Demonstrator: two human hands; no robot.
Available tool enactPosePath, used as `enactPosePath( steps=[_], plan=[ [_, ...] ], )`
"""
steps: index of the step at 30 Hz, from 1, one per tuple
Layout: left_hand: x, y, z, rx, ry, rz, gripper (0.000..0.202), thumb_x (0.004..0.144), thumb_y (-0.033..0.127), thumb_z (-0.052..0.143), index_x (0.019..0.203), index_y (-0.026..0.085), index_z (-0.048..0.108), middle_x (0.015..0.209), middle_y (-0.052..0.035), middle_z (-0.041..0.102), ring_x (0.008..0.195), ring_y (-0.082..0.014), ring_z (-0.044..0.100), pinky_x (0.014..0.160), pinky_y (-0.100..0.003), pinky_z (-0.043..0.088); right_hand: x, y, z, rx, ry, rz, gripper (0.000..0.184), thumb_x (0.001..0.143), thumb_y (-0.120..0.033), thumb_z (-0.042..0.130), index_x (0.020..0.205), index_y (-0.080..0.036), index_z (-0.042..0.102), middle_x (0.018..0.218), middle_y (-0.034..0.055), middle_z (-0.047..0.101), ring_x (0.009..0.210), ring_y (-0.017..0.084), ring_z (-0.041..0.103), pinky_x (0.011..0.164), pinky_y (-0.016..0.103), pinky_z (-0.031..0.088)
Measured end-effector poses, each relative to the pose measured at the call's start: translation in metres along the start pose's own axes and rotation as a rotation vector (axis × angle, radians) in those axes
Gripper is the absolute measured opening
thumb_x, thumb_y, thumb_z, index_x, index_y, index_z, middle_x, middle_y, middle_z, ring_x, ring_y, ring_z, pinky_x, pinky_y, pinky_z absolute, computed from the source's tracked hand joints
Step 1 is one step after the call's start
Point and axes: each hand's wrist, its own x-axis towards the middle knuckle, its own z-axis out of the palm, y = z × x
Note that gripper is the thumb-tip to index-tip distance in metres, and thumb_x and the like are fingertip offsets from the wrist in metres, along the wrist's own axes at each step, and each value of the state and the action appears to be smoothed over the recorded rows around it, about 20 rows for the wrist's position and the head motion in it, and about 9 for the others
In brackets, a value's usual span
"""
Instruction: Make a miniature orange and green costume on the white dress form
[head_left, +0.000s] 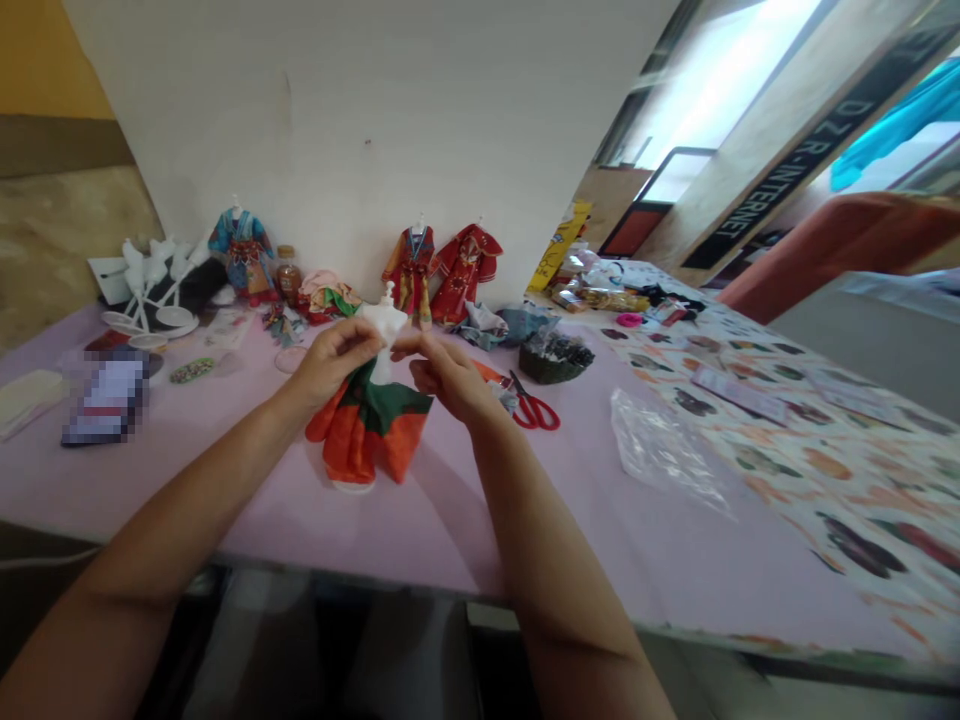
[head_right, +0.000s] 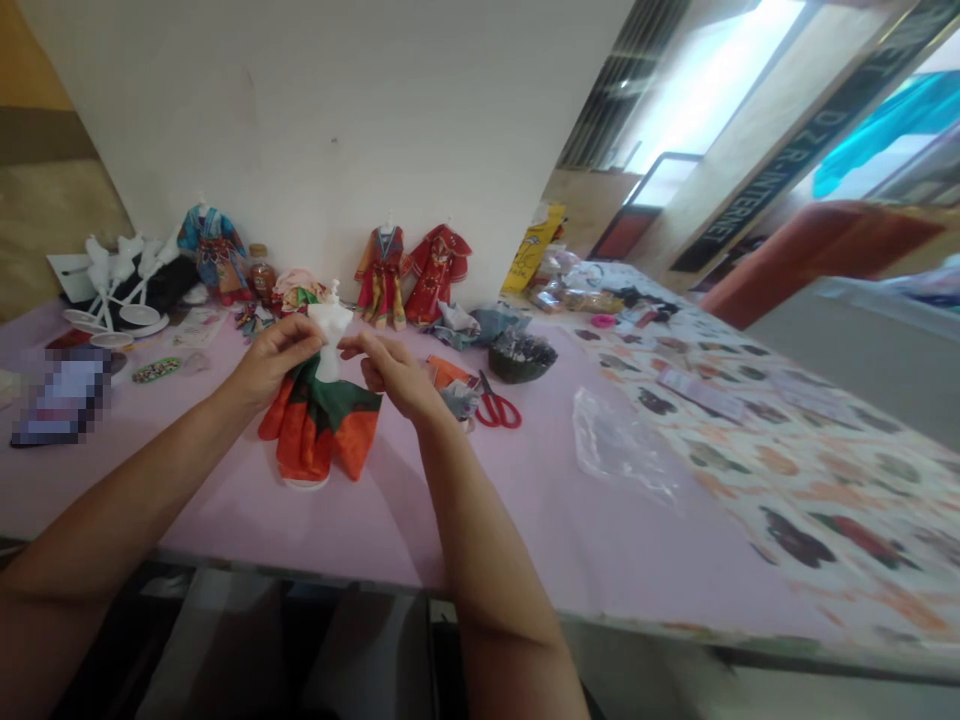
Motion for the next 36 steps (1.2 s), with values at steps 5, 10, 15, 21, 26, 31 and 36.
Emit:
enactPosePath(
  steps=[5, 10, 15, 21, 26, 31, 36],
  plan=[
    [0.003, 0.003, -0.007, -0.015, 0.066, 0.006, 0.044, 0.064, 0.054, 0.092, 0.07, 0.019, 0.065, 0.07, 0.0024, 0.059, 0.067, -0.0125, 0.05, 0.064, -0.025, 0.039, -0.003, -0.01, -0.007, -0.22, -0.088, -0.048, 0.042, 0.087, -0.059, 0.07, 0.097, -0.018, 0.072, 0.088, 0.0027, 0.065, 0.062, 0.009, 0.041, 0.052, 0.025, 0.03],
    [0.005, 0.01, -0.008, 0.021, 0.061, 0.042, 0.042, 0.066, 0.052, 0.091, 0.071, 0.02, 0.065, 0.072, 0.0015, 0.059, 0.069, -0.0133, 0.051, 0.065, -0.026, 0.041, 0.004, 0.004, 0.007, -0.191, -0.217, -0.032, 0.033, 0.077, -0.043, 0.081, 0.093, -0.018, 0.067, 0.092, 0.0, 0.065, 0.06, 0.007, 0.046, 0.055, 0.024, 0.037],
    [0.005, 0.013, -0.012, 0.045, 0.041, 0.023, 0.042, 0.063, 0.053, 0.093, 0.07, 0.019, 0.067, 0.072, 0.0018, 0.059, 0.068, -0.0126, 0.05, 0.065, -0.025, 0.041, 0.006, 0.014, 0.012, -0.054, -0.306, 0.046, 0.033, 0.078, -0.042, 0.081, 0.095, -0.018, 0.065, 0.076, -0.0032, 0.061, 0.058, 0.009, 0.053, 0.052, 0.024, 0.041],
    [0.004, 0.013, -0.023, 0.057, 0.041, -0.01, 0.045, 0.062, 0.054, 0.094, 0.069, 0.019, 0.067, 0.068, 0.0026, 0.059, 0.065, -0.0118, 0.049, 0.064, -0.025, 0.04, -0.002, -0.004, -0.009, -0.082, -0.188, -0.068, 0.029, 0.084, -0.044, 0.077, 0.076, -0.018, 0.066, 0.066, -0.0026, 0.057, 0.059, 0.01, 0.049, 0.056, 0.025, 0.039],
    [0.0, 0.012, -0.021, 0.026, 0.009, -0.046, 0.046, 0.064, 0.056, 0.093, 0.071, 0.018, 0.067, 0.07, 0.0027, 0.059, 0.065, -0.0114, 0.05, 0.064, -0.024, 0.04, -0.002, -0.002, -0.017, -0.038, 0.124, -0.199, 0.029, 0.084, -0.047, 0.078, 0.079, -0.02, 0.068, 0.07, -0.0031, 0.056, 0.061, 0.01, 0.048, 0.059, 0.026, 0.042],
    [-0.009, 0.004, -0.013, -0.05, -0.031, -0.06, 0.049, 0.065, 0.059, 0.093, 0.073, 0.019, 0.067, 0.073, 0.0027, 0.058, 0.067, -0.0114, 0.05, 0.064, -0.024, 0.041, 0.008, 0.012, -0.012, 0.0, 0.216, -0.18, 0.031, 0.08, -0.049, 0.079, 0.081, -0.021, 0.066, 0.068, -0.0043, 0.054, 0.059, 0.01, 0.046, 0.059, 0.026, 0.041],
    [-0.019, -0.005, -0.004, -0.097, -0.013, -0.09, 0.046, 0.073, 0.059, 0.089, 0.079, 0.02, 0.065, 0.075, 0.0024, 0.057, 0.069, -0.0131, 0.052, 0.064, -0.025, 0.044, 0.013, 0.025, 0.003, 0.018, 0.145, -0.093, 0.038, 0.078, -0.056, 0.078, 0.077, -0.021, 0.063, 0.068, -0.0034, 0.053, 0.064, 0.012, 0.048, 0.062, 0.027, 0.044]
  ],
)
